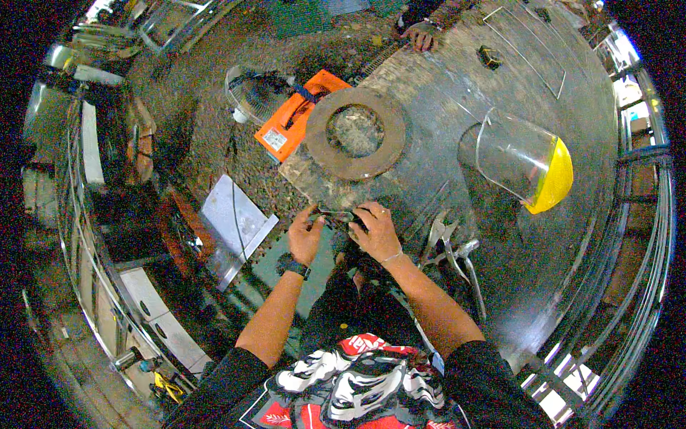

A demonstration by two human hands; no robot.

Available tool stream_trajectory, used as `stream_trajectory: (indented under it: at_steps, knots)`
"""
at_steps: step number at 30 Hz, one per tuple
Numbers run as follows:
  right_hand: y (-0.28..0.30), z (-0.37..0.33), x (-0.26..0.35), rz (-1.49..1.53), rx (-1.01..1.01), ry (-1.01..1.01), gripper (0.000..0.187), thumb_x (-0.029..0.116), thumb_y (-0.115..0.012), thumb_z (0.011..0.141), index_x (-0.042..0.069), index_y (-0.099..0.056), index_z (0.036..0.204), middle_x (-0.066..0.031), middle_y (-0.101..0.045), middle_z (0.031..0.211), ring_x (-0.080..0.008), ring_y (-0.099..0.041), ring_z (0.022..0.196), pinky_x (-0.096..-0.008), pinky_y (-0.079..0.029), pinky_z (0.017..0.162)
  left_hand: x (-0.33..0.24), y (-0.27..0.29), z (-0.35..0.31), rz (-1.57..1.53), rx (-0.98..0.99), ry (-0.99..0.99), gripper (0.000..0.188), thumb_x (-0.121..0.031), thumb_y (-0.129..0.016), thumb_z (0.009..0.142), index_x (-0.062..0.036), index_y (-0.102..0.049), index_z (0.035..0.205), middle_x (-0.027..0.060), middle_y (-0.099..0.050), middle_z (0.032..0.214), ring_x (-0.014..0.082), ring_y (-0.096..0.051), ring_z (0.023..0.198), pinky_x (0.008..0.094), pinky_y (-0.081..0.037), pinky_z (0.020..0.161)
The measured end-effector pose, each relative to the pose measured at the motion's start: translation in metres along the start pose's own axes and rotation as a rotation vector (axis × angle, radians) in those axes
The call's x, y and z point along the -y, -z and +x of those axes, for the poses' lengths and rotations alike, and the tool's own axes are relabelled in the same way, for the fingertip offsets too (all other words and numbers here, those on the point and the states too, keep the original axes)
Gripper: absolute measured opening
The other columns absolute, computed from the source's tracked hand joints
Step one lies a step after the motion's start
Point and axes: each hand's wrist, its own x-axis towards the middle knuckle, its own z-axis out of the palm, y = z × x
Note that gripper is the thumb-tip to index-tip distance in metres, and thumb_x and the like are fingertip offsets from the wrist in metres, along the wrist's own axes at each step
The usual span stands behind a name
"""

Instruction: The person uses pliers to hold a small metal piece and a hammer to repeatedly strike and shape it on a metal workbench. The person adjusts the grip and position of the metal piece between strikes.

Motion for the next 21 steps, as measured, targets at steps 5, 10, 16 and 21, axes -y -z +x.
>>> stream_trajectory:
  at_steps: [5,10,16,21]
  knots:
    - [0.010,-0.011,0.018,0.025,-0.044,-0.108,0.038,0.020,-0.078,0.086,0.006,-0.068,0.120,-0.0160,-0.062,0.125,-0.0386,-0.058,0.118,-0.0469,-0.046,0.103,-0.018,0.011,0.000,0.217,-0.069,-0.237,0.045,-0.013,-0.071,0.092,-0.0067,-0.063,0.135,0.0150,-0.065,0.127,0.0348,-0.062,0.116,0.0441,-0.051,0.098]
    - [0.036,-0.040,0.037,-0.128,-0.192,-0.301,0.033,0.020,-0.076,0.088,0.007,-0.070,0.117,-0.0197,-0.061,0.127,-0.0395,-0.058,0.118,-0.0474,-0.046,0.102,-0.043,0.016,0.011,0.669,0.013,-0.683,0.041,-0.032,-0.071,0.091,-0.0127,-0.067,0.127,0.0112,-0.067,0.121,0.0357,-0.060,0.116,0.0549,-0.040,0.106]
    - [0.076,-0.085,0.026,-0.631,-0.360,-0.756,0.070,0.042,-0.078,0.085,0.003,-0.056,0.139,-0.0237,-0.053,0.142,-0.0422,-0.048,0.132,-0.0536,-0.036,0.111,-0.060,-0.003,0.045,0.817,0.453,-0.817,0.019,-0.023,-0.069,0.091,-0.0127,-0.069,0.107,0.0111,-0.069,0.112,0.0312,-0.066,0.103,0.0543,-0.035,0.104]
    - [0.096,-0.111,0.025,-0.808,-0.030,-0.976,0.108,0.061,-0.080,0.077,0.001,-0.036,0.155,-0.0252,-0.037,0.158,-0.0419,-0.040,0.142,-0.0542,-0.028,0.117,-0.100,-0.010,0.039,0.403,0.419,-0.674,0.016,-0.019,-0.070,0.091,-0.0073,-0.071,0.102,0.0146,-0.072,0.093,0.0354,-0.070,0.086,0.0464,-0.053,0.082]
